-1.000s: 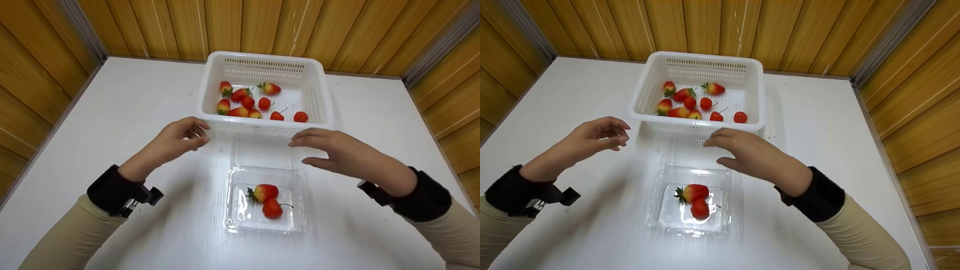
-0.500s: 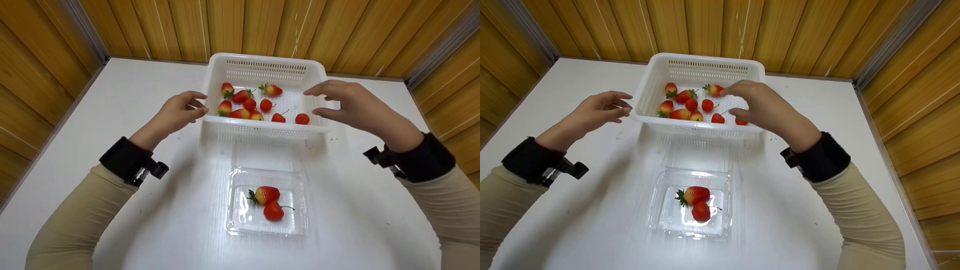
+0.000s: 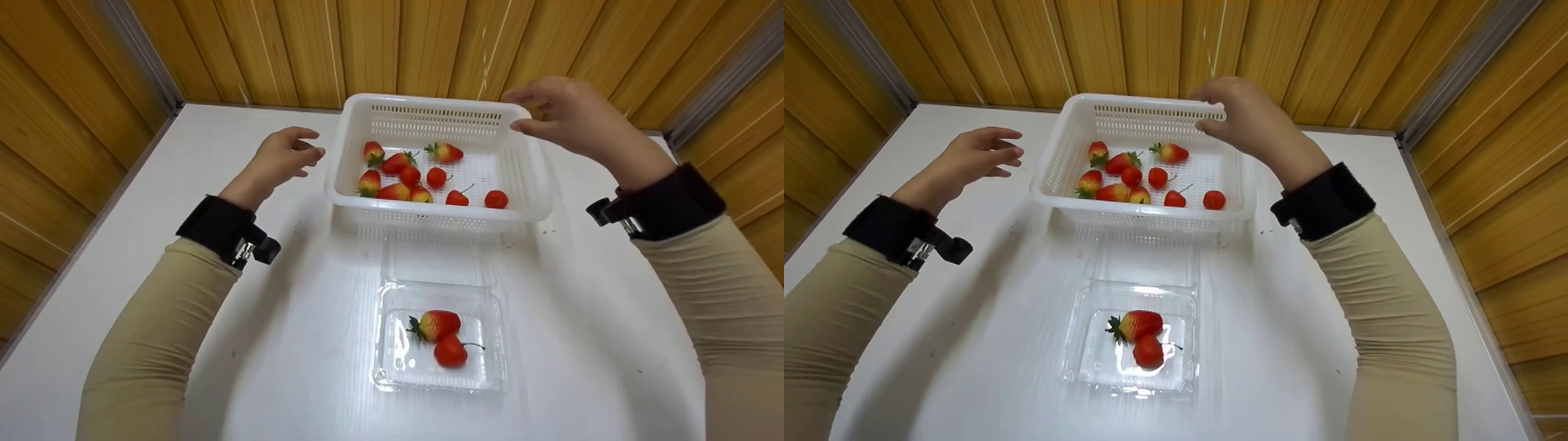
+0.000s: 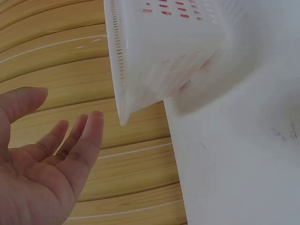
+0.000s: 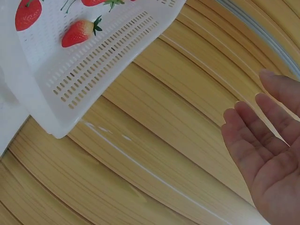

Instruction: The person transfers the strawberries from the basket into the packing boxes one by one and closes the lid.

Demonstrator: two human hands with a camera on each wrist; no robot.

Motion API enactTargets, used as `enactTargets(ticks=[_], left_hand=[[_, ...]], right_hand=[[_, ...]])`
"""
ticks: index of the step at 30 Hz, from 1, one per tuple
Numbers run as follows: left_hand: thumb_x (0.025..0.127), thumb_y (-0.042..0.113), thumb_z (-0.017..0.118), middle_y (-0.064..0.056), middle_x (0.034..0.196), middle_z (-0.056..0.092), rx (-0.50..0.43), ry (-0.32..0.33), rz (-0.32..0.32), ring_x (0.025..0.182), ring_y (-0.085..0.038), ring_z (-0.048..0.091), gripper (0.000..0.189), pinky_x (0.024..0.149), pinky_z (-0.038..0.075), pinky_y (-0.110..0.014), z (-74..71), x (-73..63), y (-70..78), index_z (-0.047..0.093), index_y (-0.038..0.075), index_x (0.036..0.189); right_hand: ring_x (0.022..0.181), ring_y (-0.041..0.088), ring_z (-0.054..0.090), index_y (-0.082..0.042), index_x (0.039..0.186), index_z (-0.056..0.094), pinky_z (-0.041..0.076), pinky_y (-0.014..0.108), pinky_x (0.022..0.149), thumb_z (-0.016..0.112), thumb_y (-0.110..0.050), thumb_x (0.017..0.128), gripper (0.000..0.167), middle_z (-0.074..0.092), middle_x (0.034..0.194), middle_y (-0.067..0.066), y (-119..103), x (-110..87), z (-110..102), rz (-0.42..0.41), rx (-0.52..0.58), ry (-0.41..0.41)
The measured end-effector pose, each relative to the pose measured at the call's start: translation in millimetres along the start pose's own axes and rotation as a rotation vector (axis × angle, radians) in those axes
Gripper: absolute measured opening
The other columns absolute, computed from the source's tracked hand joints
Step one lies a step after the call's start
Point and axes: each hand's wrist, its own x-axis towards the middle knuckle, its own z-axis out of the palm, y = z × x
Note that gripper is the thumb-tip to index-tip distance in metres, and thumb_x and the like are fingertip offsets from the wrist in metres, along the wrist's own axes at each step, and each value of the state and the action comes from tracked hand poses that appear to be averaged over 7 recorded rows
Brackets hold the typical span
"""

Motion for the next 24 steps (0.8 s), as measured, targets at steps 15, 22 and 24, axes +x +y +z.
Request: enactTargets(ticks=[15, 22, 24], left_hand=[[0.106, 0.025, 0.053, -0.024, 0.154, 0.049, 0.019, -0.004, -0.107, 0.136, -0.036, 0.058, 0.057, 0.114, 0.051, -0.041, 5.9, 33.3, -4.8, 0.038, -0.002, 0.154], [0.106, 0.027, 0.053, -0.022, 0.156, 0.047, 0.027, 0.002, -0.147, 0.136, -0.034, 0.058, 0.058, 0.113, 0.052, -0.038, 13.4, 46.7, -2.0, 0.038, -0.002, 0.154], [0.106, 0.026, 0.053, -0.023, 0.156, 0.047, 0.024, 0.006, -0.138, 0.135, -0.035, 0.059, 0.058, 0.112, 0.053, -0.039, 16.0, 49.4, -2.2, 0.039, -0.004, 0.153]], right_hand=[[0.136, 0.044, 0.051, 0.003, 0.14, 0.057, 0.044, 0.058, 0.116, 0.064, -0.011, 0.098, 0.045, 0.055, 0.145, 0.028, 9, 54.0, 10, 0.061, 0.104, 0.094], [0.137, 0.043, 0.049, 0.003, 0.141, 0.056, 0.041, 0.057, 0.118, 0.062, -0.011, 0.099, 0.045, 0.054, 0.146, 0.028, 13, 72.7, 23, 0.105, 0.153, 0.081], [0.135, 0.043, 0.05, 0.005, 0.14, 0.056, 0.042, 0.056, 0.117, 0.061, -0.01, 0.099, 0.044, 0.055, 0.145, 0.029, 16, 78.5, 28, 0.104, 0.147, 0.084]])
